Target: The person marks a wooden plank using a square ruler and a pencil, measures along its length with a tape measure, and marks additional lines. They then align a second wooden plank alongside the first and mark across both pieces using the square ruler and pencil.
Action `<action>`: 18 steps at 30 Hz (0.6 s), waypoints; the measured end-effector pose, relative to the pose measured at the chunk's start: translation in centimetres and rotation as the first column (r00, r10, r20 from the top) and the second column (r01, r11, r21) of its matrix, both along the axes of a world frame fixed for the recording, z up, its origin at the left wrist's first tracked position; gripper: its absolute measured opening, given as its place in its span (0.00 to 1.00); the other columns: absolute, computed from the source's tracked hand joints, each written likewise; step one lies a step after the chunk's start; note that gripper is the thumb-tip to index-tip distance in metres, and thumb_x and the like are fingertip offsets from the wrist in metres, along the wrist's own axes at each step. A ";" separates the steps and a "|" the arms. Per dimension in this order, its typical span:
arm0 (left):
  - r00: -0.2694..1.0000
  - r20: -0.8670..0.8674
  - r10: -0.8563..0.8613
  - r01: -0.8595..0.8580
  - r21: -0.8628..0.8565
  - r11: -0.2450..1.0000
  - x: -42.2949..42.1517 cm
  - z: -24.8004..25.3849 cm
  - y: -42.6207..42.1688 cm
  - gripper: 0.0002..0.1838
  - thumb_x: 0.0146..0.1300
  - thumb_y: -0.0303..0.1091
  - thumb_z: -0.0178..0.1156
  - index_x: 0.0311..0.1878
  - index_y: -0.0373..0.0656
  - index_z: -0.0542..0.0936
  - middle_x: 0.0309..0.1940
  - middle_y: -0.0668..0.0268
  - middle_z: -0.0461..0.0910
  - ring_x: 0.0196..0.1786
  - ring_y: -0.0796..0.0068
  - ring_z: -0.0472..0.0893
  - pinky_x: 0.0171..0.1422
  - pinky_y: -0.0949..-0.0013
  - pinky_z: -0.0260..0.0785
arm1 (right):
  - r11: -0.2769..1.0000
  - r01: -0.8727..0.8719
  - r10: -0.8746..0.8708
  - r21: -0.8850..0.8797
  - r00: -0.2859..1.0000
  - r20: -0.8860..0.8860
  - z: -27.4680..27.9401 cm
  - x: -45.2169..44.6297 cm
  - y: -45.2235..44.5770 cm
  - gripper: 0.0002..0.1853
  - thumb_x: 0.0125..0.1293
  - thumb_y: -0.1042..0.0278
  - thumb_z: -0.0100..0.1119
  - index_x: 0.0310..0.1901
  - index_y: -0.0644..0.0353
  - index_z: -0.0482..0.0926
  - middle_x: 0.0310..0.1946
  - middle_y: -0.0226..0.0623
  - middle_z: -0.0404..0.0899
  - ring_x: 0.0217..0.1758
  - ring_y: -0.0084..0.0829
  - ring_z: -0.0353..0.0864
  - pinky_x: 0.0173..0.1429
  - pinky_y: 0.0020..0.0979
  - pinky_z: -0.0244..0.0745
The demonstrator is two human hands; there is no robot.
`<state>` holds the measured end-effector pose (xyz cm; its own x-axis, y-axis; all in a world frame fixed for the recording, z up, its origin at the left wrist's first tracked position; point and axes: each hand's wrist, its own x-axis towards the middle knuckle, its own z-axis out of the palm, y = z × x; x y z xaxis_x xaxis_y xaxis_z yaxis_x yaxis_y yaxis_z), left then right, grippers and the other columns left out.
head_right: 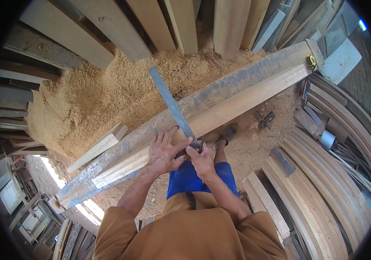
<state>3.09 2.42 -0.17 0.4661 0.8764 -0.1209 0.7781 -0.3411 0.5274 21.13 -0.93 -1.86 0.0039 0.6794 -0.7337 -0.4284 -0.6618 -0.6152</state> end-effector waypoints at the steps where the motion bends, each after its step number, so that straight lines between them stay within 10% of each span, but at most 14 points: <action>1: 1.000 -0.001 0.001 -0.001 0.000 1.000 0.0 0.0 0.0 0.39 0.53 0.46 0.75 0.74 0.77 0.82 0.77 0.51 0.71 0.72 0.45 0.72 0.73 0.43 0.66 | 1.000 0.004 -0.004 0.002 1.000 -0.004 0.1 0.0 0.1 0.09 0.74 0.68 0.74 0.45 0.55 0.81 0.26 0.15 0.73 0.21 0.09 0.67 0.23 0.18 0.63; 18: 0.999 -0.030 -0.021 0.020 -0.016 1.000 0.0 0.5 0.1 0.41 0.54 0.47 0.76 0.76 0.76 0.80 0.78 0.54 0.69 0.72 0.47 0.72 0.72 0.44 0.65 | 0.998 -0.050 0.050 -0.023 0.999 -0.007 -0.5 0.5 -0.1 0.08 0.75 0.69 0.74 0.45 0.54 0.81 0.28 0.16 0.74 0.24 0.09 0.68 0.27 0.18 0.64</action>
